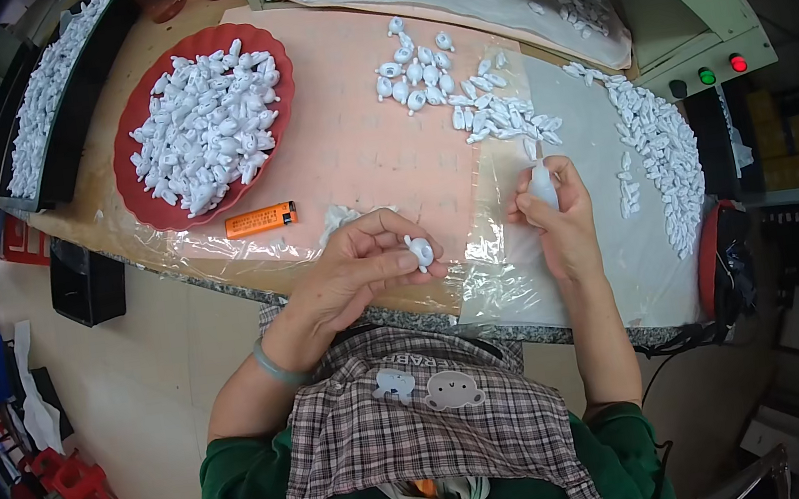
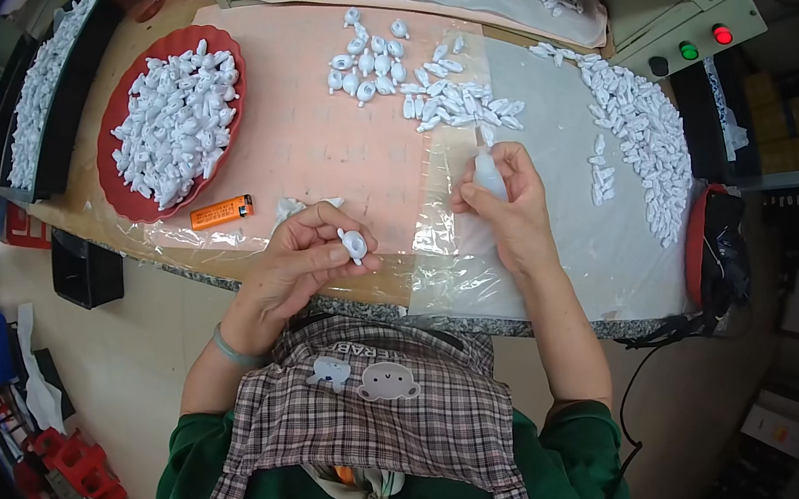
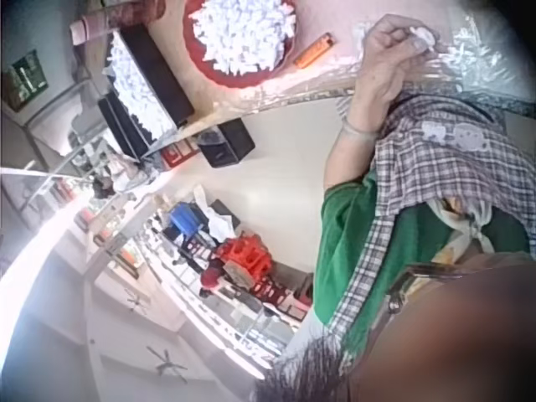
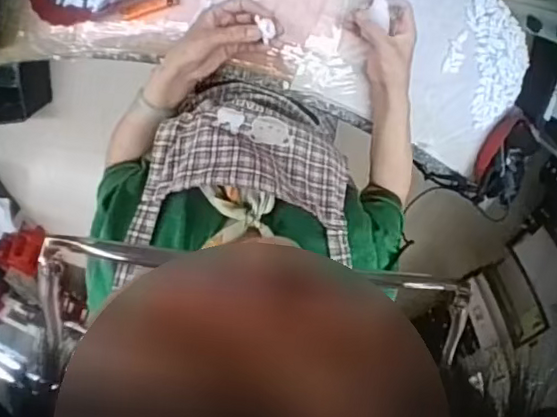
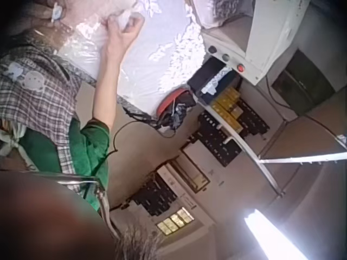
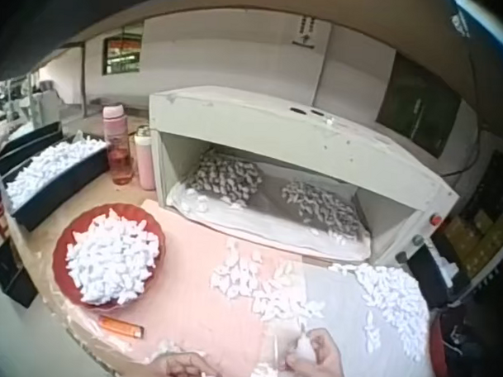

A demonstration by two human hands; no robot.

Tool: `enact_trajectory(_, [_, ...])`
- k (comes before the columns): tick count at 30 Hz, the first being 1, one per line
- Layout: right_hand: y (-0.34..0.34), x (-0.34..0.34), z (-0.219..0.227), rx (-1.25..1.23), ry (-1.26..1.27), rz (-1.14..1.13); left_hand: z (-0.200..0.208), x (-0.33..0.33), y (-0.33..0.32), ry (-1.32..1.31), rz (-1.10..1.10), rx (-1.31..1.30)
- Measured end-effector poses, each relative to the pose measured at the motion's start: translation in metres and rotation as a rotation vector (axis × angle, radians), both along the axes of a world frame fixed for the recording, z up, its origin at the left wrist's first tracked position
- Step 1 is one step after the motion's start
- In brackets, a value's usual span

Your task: Applying glue to small white plastic components and organizing them on a workbench.

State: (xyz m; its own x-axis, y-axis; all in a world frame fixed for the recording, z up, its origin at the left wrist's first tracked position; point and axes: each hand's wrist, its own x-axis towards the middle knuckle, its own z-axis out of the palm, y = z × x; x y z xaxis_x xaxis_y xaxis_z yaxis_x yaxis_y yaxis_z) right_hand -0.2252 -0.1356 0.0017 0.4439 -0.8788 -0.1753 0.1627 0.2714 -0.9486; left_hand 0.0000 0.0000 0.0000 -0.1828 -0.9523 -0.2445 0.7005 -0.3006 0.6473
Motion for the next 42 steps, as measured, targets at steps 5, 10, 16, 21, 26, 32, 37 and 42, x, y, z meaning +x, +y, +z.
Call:
enact_trajectory(5, [-0.025, 0.019, 0.002, -0.454, 0.578, 0.000, 0.001, 0.001, 0.001, 0.017, -0.002, 0.001])
enact_trajectory(10, [-0.032, 0.045, 0.002, -0.978, 0.743, -0.049, -0.004, 0.003, 0.002, 0.041, -0.009, -0.018])
enact_trajectory(16, [-0.026, 0.035, -0.001, -0.976, 0.778, 0.041, -0.005, 0.006, 0.002, 0.076, -0.030, -0.040])
enact_trajectory(21, [-0.026, 0.045, 0.004, -0.903, 0.787, 0.004, -0.004, 0.006, 0.002, 0.073, -0.036, -0.013])
enact_trajectory(26, [-0.025, 0.059, 0.001, -1.020, 0.843, 0.020, -0.005, 0.006, 0.002, 0.061, -0.045, -0.047])
enact_trajectory(32, [-0.019, 0.076, 0.008, -1.062, 0.850, 0.053, -0.003, 0.004, 0.006, 0.061, -0.039, -0.030])
enact_trajectory(37, [-0.028, 0.077, -0.002, -1.124, 0.897, 0.145, -0.003, 0.004, 0.012, 0.054, -0.026, -0.036])
enact_trajectory(42, [-0.029, 0.069, 0.003, -1.210, 0.762, 0.154, 0.004, 0.009, 0.017, 0.032, 0.030, -0.010])
